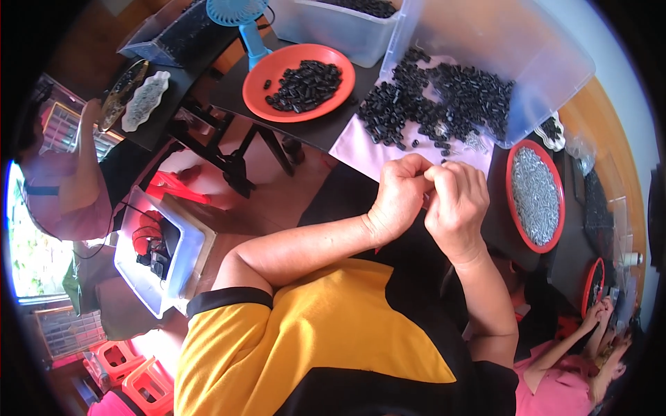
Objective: The person repeatedly takes small black plastic components and metal inserts from the table and pushes the metal inserts into the plastic components by hand.
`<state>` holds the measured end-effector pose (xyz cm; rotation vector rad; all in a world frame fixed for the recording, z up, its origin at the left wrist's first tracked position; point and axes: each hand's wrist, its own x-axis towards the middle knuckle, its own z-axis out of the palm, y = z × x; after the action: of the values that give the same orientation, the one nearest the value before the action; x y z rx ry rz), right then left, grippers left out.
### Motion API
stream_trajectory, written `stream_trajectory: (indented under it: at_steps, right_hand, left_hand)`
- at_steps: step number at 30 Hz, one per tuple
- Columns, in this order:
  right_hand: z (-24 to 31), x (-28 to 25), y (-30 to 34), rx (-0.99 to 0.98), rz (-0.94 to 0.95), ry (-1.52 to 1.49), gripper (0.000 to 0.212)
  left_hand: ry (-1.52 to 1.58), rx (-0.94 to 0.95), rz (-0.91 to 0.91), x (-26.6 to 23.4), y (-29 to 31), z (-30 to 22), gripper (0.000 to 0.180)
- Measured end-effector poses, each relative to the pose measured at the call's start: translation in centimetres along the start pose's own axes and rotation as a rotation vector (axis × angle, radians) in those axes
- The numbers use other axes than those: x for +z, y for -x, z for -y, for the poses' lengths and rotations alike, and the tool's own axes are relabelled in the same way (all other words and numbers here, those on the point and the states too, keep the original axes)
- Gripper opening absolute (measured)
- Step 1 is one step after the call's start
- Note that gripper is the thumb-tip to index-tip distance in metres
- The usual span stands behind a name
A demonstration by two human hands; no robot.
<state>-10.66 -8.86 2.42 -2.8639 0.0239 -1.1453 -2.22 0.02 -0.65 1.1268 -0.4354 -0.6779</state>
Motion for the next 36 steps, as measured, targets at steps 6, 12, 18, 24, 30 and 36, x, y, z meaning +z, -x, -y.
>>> stream_trajectory:
  at_steps: [6, 12, 18, 24, 30, 36]
  right_hand:
    - [0.0, 1.2, 0.1, -0.053, -0.13, -0.008, 0.026]
    - [-0.1, 1.2, 0.3, -0.072, -0.22, 0.032, 0.024]
    - [0.4, 2.1, 0.6, -0.06, -0.251, -0.123, 0.023]
    - [-6.4, -0.3, 0.5, 0.244, -0.189, -0.067, 0.016]
    - [-7.8, 1.1, 1.4, 0.311, -0.023, 0.091, 0.008]
    - [-8.5, 3.1, 1.9, 0.231, 0.17, 0.286, 0.008]
  left_hand:
    - [0.102, -0.147, -0.039, 0.1, 0.4, -0.8, 0.01]
    - [0.253, -0.262, -0.107, 1.1, 0.5, -1.7, 0.012]
    - [0.253, -0.282, -0.158, -0.3, 0.8, -1.8, 0.013]
    - [-0.318, 0.187, -0.17, -6.7, -3.0, -8.3, 0.021]
    - [-1.038, 0.658, -0.372, -14.2, -9.1, -9.4, 0.014]
    - [-1.006, 0.844, 0.002, -7.4, -5.1, -3.9, 0.018]
